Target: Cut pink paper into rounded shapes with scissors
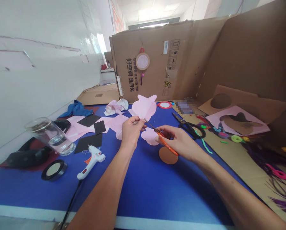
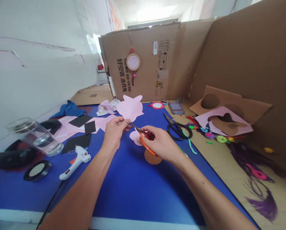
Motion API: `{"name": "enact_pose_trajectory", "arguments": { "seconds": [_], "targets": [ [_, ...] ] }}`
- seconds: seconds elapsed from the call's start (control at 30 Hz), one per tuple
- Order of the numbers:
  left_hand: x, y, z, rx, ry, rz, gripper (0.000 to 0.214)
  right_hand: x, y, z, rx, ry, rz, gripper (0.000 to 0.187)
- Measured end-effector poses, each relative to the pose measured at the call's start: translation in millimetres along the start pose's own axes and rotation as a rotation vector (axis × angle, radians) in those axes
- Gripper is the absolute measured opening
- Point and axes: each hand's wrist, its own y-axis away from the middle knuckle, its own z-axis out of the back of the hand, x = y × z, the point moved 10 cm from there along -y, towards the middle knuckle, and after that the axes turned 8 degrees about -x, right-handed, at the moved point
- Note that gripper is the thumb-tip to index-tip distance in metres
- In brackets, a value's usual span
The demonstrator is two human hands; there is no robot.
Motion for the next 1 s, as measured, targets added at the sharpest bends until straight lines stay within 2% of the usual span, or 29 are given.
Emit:
{"name": "enact_pose_trajectory", "arguments": {
  "seconds": [0.23,0.6,1.0],
  "targets": [
    [2,-1,1.4,-0.009,-0.008,0.010,0.017,-2,1,2,-0.044,0.115,0.046,0.026],
    [2,-3,1.7,-0.006,-0.014,-0.024,0.017,12,2,6,-0.108,0.294,0.178,0.024],
    [-1,-1,-1.8,0.034,-0.058,-0.046,0.015,11,2,7,-0.134,0.264,0.209,0.024]
  ]
}}
